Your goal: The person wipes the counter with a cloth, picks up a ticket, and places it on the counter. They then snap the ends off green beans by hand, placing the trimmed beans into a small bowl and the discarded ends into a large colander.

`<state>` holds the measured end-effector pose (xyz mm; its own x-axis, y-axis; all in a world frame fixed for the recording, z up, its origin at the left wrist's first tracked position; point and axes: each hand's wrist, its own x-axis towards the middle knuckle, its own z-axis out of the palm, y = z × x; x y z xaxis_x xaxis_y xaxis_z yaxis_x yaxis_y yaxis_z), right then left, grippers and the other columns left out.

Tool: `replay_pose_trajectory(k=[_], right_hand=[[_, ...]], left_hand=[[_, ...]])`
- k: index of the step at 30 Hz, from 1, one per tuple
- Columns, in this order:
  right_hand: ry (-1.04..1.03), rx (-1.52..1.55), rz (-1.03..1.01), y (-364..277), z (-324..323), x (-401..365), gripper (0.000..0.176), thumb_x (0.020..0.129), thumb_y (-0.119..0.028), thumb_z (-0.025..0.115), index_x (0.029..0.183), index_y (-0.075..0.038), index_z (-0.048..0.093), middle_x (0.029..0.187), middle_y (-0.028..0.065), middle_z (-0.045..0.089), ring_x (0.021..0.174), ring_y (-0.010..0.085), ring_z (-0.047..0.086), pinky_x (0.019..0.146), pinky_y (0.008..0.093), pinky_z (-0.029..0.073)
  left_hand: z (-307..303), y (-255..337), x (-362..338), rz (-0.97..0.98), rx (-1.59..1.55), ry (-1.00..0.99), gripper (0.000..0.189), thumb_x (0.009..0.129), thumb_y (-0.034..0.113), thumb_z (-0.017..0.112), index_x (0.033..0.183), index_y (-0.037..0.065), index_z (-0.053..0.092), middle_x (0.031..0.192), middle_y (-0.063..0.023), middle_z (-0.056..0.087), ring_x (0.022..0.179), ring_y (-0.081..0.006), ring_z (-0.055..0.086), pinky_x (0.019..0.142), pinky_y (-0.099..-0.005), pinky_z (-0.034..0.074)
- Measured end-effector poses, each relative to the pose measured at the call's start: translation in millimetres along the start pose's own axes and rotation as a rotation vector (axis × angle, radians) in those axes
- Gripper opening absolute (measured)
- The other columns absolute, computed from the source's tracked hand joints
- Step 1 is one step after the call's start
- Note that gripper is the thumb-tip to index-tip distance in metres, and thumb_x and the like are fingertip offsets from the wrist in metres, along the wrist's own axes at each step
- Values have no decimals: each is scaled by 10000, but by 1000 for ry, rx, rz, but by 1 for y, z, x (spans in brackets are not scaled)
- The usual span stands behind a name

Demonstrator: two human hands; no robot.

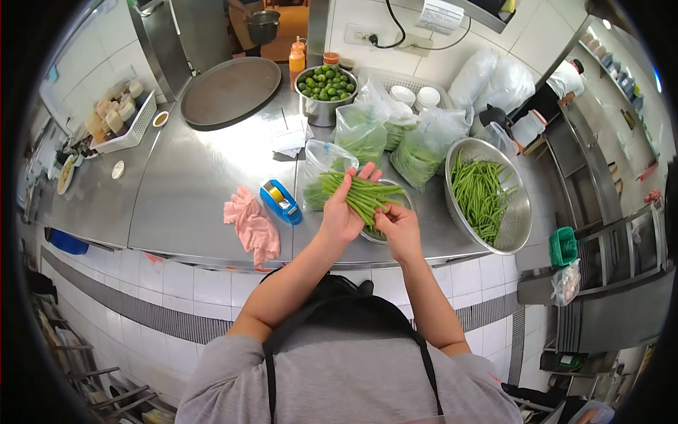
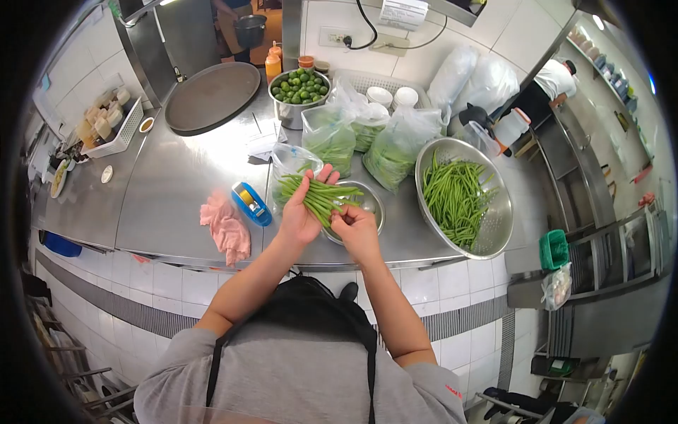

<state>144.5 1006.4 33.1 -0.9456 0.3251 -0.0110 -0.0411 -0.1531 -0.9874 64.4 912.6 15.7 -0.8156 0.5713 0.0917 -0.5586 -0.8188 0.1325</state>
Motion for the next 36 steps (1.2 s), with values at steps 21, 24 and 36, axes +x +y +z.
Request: replay_pose_trajectory(k=[21, 24, 36], right_hand=[[-16, 100, -52, 30, -4, 7, 428, 885, -232, 443, 1217, 34, 393, 1069, 92, 530, 982, 164, 505, 848, 268, 395], [-17, 364, 126, 33, 7, 20, 344, 882, -272, 474, 1120, -23, 472, 1032, 88, 557, 916, 185, 545, 809, 284, 432], [23, 859, 64, 5, -3, 50, 288, 907, -342, 401, 858, -72, 484, 925, 99, 562, 913, 248, 555, 845, 406, 443]], left_hand=[[14, -13, -10, 154, 1282, 45, 348, 817, 104, 535, 1129, 50, 391, 835, -70, 569, 740, -196, 568, 644, -310, 455], [16, -8, -11, -19, 2175, -107, 732, 742, 132, 529, 1346, 75, 121, 915, -248, 572, 739, -379, 578, 636, -434, 454], [-16, 42, -28, -351, 710, 151, 521, 852, 352, 488, 1269, 73, 348, 1050, -97, 547, 907, -204, 553, 788, -316, 442]])
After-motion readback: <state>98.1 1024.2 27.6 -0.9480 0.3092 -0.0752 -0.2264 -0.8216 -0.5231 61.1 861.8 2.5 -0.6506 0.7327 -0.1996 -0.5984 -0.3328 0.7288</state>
